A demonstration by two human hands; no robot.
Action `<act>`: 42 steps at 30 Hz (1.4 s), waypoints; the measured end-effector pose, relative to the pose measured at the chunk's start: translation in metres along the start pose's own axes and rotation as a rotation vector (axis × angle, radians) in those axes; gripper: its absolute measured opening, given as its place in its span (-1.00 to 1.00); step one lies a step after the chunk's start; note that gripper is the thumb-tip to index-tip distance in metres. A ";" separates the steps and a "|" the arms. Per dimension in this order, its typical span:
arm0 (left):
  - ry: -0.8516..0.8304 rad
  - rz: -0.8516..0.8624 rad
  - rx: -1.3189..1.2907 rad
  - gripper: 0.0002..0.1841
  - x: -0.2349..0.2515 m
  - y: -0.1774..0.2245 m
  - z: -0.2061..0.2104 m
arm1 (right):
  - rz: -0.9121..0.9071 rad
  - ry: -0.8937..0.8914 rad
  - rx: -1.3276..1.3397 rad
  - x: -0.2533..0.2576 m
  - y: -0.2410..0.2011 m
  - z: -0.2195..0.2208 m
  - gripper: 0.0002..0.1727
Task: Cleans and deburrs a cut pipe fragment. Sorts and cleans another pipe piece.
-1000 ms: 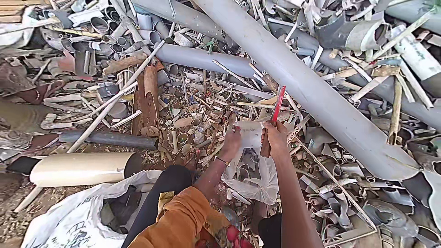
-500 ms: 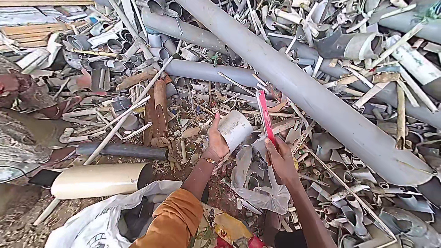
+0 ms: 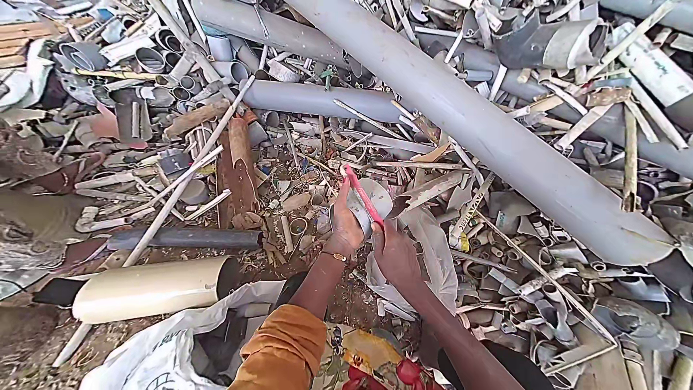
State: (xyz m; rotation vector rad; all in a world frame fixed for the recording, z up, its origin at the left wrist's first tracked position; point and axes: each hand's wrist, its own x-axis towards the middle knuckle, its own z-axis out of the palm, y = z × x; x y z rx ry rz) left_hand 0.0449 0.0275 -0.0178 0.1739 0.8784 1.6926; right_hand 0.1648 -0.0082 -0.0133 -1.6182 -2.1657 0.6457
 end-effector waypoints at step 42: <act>0.032 -0.040 0.141 -0.40 -0.039 -0.012 0.014 | 0.040 0.163 -0.017 0.019 0.026 -0.011 -0.49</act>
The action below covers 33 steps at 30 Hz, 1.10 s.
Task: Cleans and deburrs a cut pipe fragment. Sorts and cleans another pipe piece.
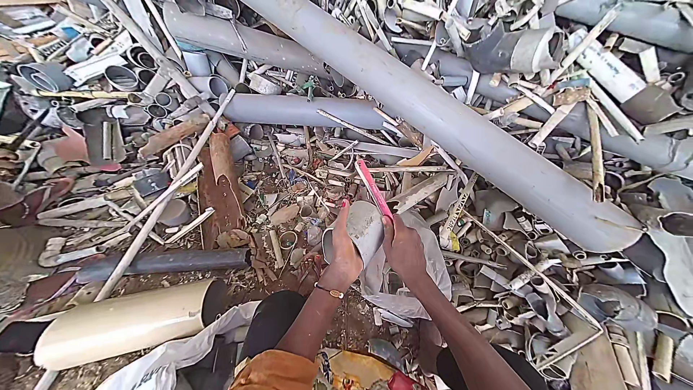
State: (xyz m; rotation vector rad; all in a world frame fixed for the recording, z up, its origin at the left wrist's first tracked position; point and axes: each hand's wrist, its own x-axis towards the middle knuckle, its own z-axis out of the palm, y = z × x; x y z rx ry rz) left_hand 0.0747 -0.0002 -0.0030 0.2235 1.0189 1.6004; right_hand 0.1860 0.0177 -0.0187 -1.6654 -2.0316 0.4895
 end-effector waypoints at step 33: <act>-0.101 0.106 0.411 -0.41 0.002 -0.014 0.023 | 0.083 -0.206 0.326 -0.015 -0.001 -0.013 -0.45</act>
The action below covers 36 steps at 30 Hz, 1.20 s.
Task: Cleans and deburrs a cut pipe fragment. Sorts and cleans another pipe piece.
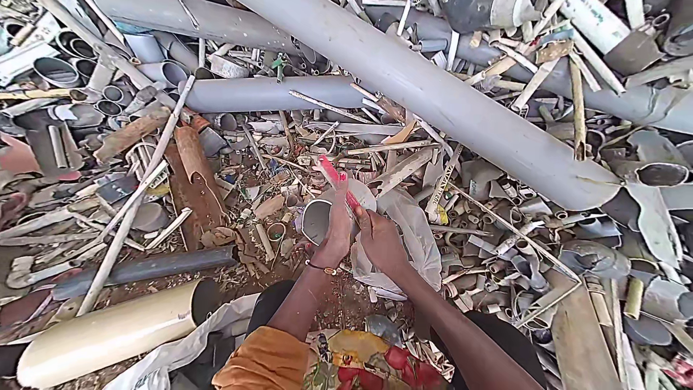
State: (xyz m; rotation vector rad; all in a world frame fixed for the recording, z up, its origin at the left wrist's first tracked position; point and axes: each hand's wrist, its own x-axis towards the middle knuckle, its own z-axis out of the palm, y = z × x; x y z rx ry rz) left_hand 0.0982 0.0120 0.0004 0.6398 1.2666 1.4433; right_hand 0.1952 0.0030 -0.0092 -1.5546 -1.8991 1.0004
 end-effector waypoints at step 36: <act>0.123 0.243 -0.024 -0.35 0.020 -0.014 -0.022 | -0.075 -0.209 0.019 -0.012 0.000 0.023 -0.53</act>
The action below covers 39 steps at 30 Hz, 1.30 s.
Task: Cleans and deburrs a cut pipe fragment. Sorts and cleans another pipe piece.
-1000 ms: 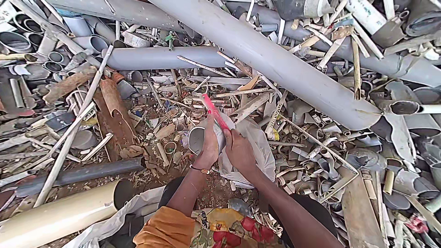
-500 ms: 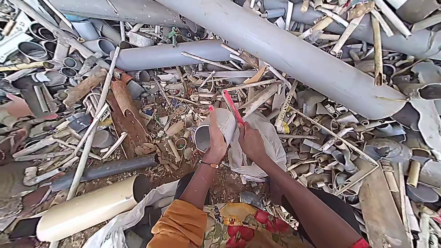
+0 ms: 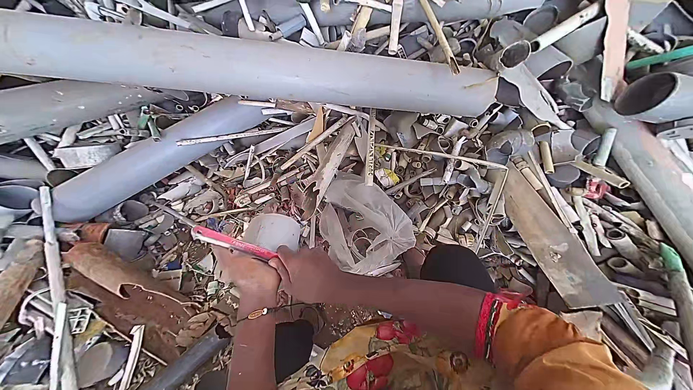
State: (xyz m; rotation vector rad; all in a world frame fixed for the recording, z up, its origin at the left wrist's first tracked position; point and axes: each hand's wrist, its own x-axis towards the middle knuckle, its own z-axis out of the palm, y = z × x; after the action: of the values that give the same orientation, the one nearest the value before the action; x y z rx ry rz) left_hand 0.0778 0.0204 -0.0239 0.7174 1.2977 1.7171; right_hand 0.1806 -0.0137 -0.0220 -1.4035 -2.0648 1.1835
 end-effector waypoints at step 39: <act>0.183 -0.382 -0.629 -0.17 0.019 0.035 -0.031 | -0.304 0.459 -0.299 0.030 0.022 0.021 -0.47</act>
State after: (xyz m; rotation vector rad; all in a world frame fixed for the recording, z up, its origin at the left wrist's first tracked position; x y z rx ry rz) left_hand 0.0329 0.0185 -0.0009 -0.0510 0.8527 1.7503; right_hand 0.1656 0.0073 -0.0567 -1.2721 -2.0677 0.3948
